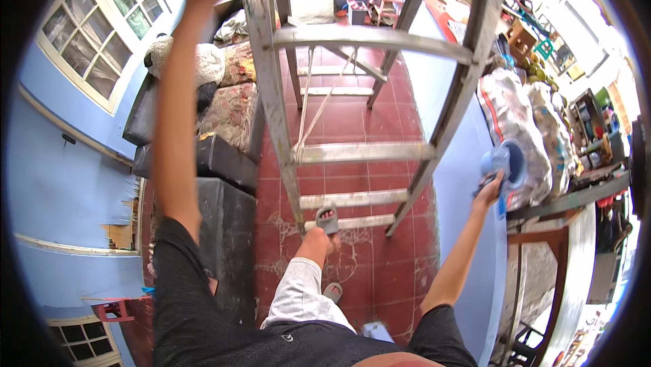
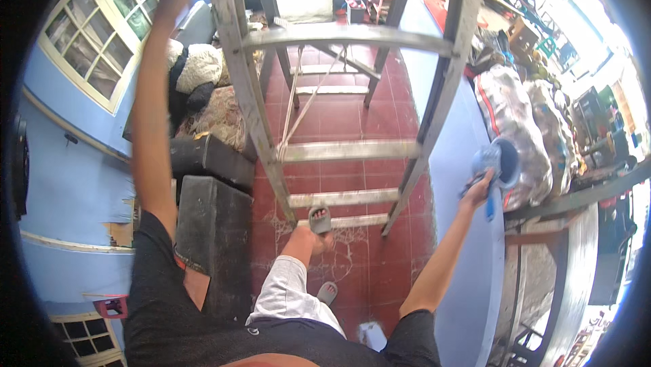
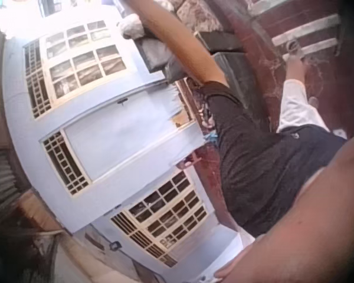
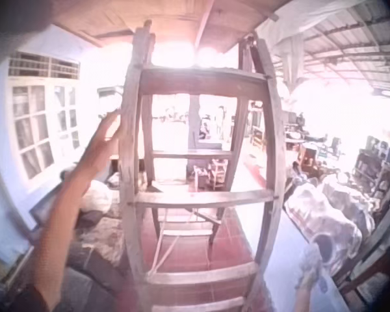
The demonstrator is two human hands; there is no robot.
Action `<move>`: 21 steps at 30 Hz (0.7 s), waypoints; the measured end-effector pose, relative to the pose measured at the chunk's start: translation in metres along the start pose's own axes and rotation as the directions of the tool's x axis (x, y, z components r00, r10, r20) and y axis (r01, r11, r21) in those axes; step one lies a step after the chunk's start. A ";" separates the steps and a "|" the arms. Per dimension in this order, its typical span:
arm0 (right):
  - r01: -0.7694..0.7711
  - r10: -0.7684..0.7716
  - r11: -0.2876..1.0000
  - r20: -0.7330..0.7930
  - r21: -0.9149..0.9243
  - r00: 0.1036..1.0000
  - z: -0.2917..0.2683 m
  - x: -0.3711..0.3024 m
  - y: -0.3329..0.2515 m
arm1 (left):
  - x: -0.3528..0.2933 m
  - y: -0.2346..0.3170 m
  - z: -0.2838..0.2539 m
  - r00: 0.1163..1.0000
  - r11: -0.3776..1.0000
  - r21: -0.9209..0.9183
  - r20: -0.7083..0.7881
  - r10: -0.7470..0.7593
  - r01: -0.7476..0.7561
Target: The person stands on a metal ladder and paints the ceiling with a blue paintbrush, repeatedly dipping the brush into a blue plastic container. The person adjusts the ladder position once to reach a different section of the ceiling and continues painting.
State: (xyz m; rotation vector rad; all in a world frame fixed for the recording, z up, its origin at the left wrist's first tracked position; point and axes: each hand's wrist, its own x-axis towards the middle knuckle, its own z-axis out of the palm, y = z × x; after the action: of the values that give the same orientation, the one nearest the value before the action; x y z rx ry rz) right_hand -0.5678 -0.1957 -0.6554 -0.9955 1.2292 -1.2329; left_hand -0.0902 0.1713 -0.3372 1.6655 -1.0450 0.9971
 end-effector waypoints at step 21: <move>-0.136 0.620 0.783 0.746 -0.607 0.243 -0.003 -0.580 0.171 | -0.751 0.084 -0.429 -0.239 -0.040 0.315 0.626 -0.743 0.948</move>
State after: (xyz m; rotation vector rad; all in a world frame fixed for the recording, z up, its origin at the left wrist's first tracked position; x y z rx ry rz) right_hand -0.5086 0.3979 -0.7537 -1.3085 0.6699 0.1922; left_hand -0.4757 0.7132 -0.8957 1.8706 0.0137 -0.9020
